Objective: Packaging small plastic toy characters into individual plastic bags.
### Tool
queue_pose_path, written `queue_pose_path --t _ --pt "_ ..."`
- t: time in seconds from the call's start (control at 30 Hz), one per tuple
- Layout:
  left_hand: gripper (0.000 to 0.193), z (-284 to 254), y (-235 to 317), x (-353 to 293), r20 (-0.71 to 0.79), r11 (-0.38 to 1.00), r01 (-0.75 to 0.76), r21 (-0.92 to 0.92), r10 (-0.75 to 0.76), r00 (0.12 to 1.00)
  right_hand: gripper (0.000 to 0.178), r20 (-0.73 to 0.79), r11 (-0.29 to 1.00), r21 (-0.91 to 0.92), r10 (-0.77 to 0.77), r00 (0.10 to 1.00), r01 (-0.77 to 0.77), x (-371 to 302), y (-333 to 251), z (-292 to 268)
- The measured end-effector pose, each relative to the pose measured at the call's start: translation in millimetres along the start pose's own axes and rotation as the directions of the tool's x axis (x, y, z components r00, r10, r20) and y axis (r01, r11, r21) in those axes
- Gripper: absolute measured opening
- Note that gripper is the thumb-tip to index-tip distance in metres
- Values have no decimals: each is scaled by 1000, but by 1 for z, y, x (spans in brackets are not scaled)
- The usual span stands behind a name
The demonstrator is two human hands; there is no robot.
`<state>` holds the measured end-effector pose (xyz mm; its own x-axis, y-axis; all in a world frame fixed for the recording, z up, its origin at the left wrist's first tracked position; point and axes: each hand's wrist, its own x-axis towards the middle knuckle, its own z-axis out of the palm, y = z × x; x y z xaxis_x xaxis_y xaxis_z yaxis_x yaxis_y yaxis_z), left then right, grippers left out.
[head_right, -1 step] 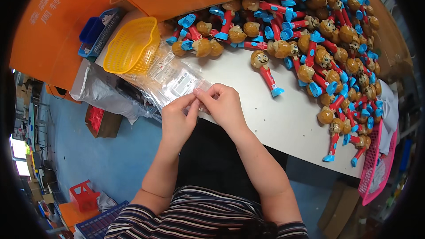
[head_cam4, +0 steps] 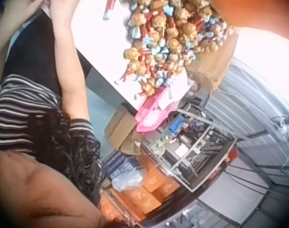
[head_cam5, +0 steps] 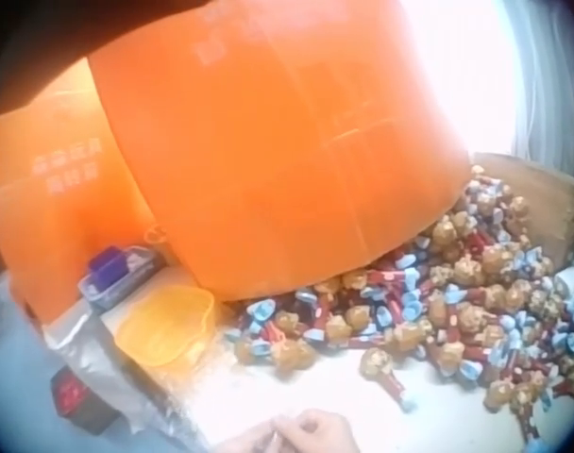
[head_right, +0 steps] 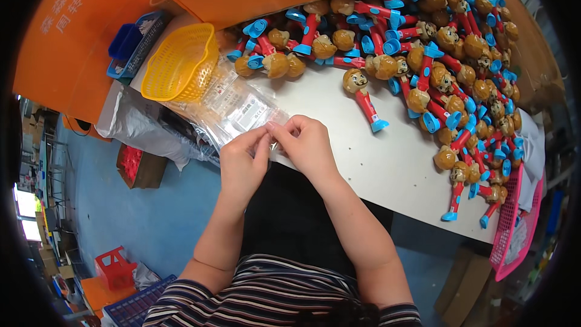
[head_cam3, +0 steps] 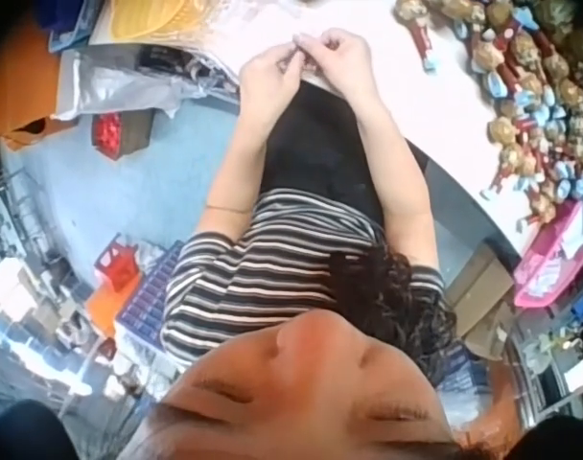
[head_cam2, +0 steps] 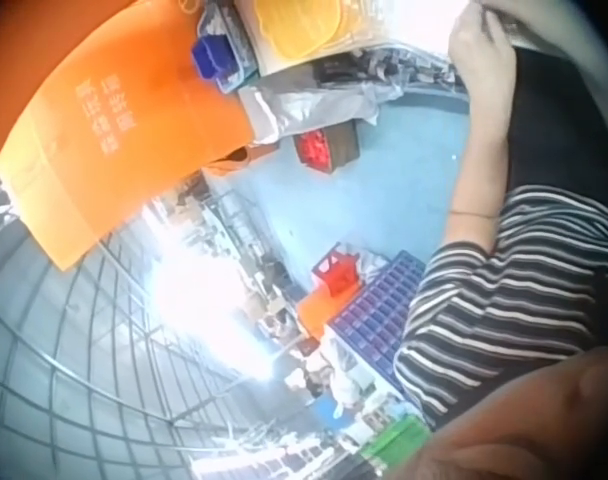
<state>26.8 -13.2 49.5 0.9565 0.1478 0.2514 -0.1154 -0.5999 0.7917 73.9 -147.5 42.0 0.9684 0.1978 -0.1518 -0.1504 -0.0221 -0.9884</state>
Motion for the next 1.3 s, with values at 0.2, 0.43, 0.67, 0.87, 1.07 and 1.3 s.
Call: queue_pose_path --t 0.2,0.43,0.67,0.87,1.07,1.3 --pt "12 -1 3 -1 -188 986 -110 124 132 973 24 -276 735 -643 -484 830 215 -23 -11 -42" --pt "14 22 -10 -8 -99 978 -97 182 117 988 31 -365 487 -865 -443 819 -122 -30 -8 -92" --pt "14 22 -14 -8 -121 977 -132 169 153 981 26 -208 388 -921 -533 820 19 -47 10 -79" --pt "12 20 -13 -7 -93 989 -94 114 105 990 33 -34 240 -961 -594 804 137 -68 8 -76" --pt "12 22 -14 -8 -124 979 -115 166 137 983 29 -114 537 -833 -399 910 131 -67 -3 -99" --pt "10 31 -7 -6 -102 977 -172 128 186 977 24 -94 739 -612 -421 902 282 -75 -32 -94"
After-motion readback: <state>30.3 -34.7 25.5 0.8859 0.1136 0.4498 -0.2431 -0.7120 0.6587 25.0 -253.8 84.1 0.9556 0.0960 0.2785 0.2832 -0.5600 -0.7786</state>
